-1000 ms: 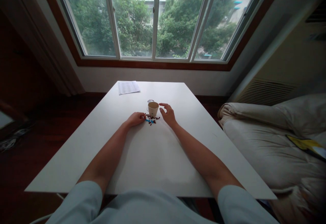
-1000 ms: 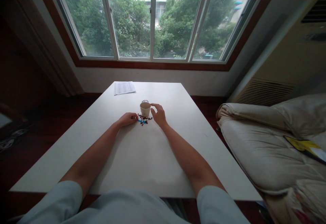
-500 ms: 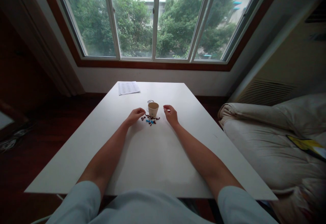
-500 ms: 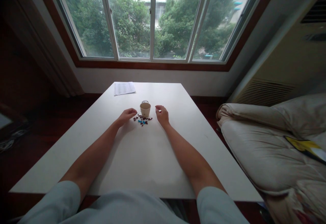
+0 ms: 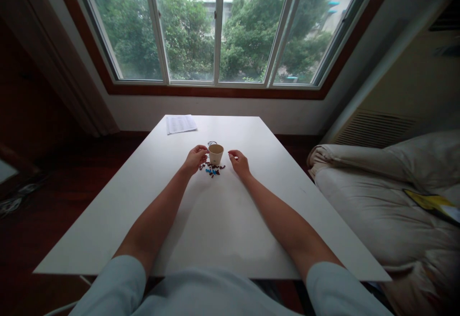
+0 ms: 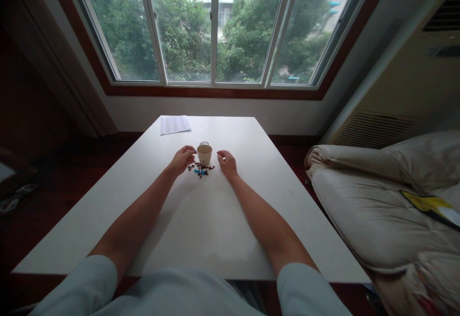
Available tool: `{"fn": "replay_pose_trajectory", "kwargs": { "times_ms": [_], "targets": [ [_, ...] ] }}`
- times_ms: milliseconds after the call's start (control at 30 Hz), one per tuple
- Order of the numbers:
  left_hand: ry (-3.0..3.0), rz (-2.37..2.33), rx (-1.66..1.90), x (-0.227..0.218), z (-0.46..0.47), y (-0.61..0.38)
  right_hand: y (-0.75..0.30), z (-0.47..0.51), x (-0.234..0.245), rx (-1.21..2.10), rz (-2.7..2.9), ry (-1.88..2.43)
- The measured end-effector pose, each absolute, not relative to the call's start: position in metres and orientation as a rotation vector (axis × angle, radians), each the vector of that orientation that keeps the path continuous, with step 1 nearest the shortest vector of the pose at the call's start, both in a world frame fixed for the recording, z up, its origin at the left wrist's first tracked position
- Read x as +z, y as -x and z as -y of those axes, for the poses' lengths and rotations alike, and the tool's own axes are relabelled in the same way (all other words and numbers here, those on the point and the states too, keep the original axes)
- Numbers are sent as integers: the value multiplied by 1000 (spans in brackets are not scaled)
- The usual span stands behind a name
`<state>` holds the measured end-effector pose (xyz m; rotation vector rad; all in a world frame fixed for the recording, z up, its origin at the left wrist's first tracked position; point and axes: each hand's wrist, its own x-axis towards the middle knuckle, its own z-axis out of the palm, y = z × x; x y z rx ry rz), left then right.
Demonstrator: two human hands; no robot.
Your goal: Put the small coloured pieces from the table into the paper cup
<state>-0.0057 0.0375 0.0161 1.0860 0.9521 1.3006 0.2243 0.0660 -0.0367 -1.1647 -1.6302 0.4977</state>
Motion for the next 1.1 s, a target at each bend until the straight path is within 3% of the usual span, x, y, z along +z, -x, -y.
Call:
{"fn": "replay_pose_trajectory", "kwargs": {
  "times_ms": [733, 933, 1100],
  "targets": [
    [-1078, -989, 1349, 33, -35, -12, -223, -67, -37, 475, 1650, 1116],
    [-1536, -1287, 1278, 24, -40, 8, -217, -53, -28, 425, 1839, 1127],
    [-2133, -1453, 887, 12, -34, 27, -206, -43, -28, 470, 2184, 970]
  ]
}}
